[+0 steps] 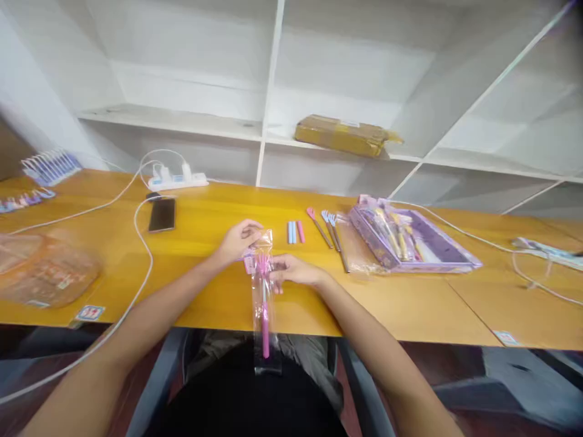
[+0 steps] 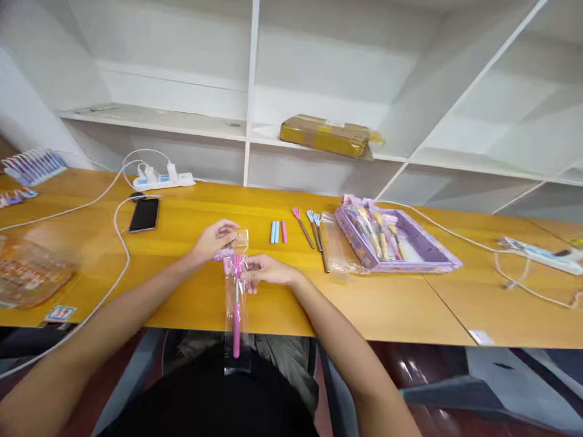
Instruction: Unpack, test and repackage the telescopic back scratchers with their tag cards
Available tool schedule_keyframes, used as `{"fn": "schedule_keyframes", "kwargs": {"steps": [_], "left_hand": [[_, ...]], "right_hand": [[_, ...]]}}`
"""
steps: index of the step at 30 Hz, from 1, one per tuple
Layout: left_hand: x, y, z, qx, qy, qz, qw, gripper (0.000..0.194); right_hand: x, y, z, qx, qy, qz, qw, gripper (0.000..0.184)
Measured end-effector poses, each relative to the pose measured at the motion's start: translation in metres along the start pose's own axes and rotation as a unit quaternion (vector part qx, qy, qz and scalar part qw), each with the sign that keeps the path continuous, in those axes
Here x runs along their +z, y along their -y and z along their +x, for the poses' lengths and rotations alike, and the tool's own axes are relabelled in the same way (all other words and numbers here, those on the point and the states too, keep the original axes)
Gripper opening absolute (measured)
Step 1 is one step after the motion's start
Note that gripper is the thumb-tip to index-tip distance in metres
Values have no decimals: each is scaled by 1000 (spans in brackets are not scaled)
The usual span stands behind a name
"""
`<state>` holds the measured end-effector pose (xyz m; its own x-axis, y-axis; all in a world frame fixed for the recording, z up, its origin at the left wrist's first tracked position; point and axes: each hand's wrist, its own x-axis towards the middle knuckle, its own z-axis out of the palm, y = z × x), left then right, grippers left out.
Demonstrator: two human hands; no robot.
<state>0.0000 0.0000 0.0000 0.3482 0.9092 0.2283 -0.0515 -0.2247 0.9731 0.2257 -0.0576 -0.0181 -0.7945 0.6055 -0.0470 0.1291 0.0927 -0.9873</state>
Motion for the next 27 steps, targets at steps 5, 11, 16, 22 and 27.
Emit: {"fn": "schedule_keyframes", "kwargs": {"steps": [5,11,16,22,27], "left_hand": [[1,-3,-3,10,-14,10,1000,25],[1,-9,-7,12,-12,24,1000,19],[2,-11,-9,8,17,28,999,27],[3,-10,-10,-11,41,44,998,37],[6,-4,-9,-34,32,43,998,20]], "right_hand": [[-3,-14,15,-60,-142,-43,987,24],[9,-10,22,-135,-179,-318,921,36],[8,-15,27,-96,-155,-433,883,23],[-11,-17,18,-101,-186,-405,889,47],[-19,-13,12,-64,-196,-361,910,38]]}}
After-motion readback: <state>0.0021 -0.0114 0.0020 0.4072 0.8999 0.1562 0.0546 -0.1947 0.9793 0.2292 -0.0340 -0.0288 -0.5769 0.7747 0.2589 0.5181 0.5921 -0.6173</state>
